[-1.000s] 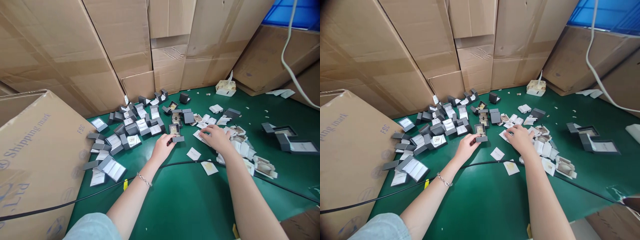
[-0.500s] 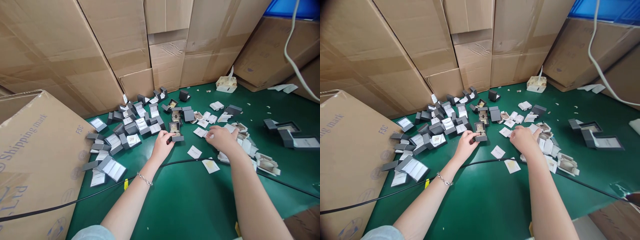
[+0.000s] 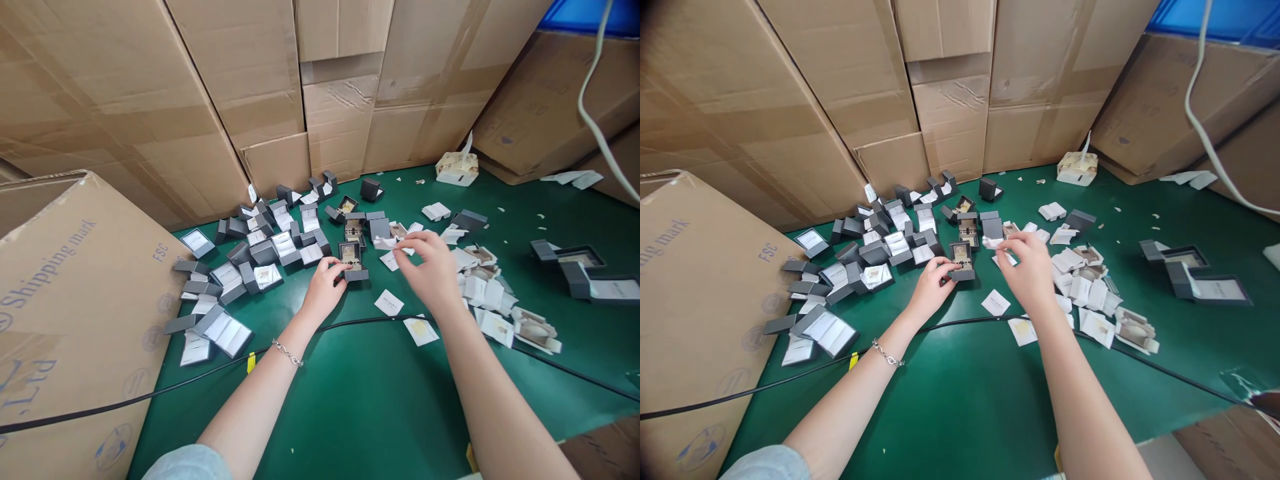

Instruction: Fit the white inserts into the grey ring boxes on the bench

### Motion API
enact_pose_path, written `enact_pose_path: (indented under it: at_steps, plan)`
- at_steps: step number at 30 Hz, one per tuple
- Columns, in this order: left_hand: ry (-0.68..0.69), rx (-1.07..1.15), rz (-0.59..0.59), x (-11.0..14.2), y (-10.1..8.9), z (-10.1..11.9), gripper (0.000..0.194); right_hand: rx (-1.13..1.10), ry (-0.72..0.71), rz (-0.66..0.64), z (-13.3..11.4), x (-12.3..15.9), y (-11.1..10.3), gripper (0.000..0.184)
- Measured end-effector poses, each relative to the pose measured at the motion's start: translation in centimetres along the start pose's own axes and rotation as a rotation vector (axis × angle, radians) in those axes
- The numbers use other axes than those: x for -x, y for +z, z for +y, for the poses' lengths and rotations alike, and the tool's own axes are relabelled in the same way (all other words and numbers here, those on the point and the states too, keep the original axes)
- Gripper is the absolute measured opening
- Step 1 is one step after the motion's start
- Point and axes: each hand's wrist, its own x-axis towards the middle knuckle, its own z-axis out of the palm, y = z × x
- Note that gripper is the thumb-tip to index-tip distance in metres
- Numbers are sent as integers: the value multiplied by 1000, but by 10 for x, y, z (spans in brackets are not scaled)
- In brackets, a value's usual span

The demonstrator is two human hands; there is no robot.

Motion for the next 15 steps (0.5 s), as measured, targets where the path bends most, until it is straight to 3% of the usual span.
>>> enact_pose_path:
  at_steps: [4, 7, 11, 15]
  plan:
    - [18, -9, -2, -1, 1, 0, 34, -31, -125, -241, -12, 9, 18, 22]
    - [18, -6, -8, -1, 1, 0, 33, -61, -89, -311, -18, 12, 22, 22]
    - [4, 5, -27, 0, 0, 1, 32, -147, 226, -208, -17, 9, 17, 17]
    - [-2, 21, -40, 1, -2, 4, 32, -556, 598, -91, -7, -1, 8, 16]
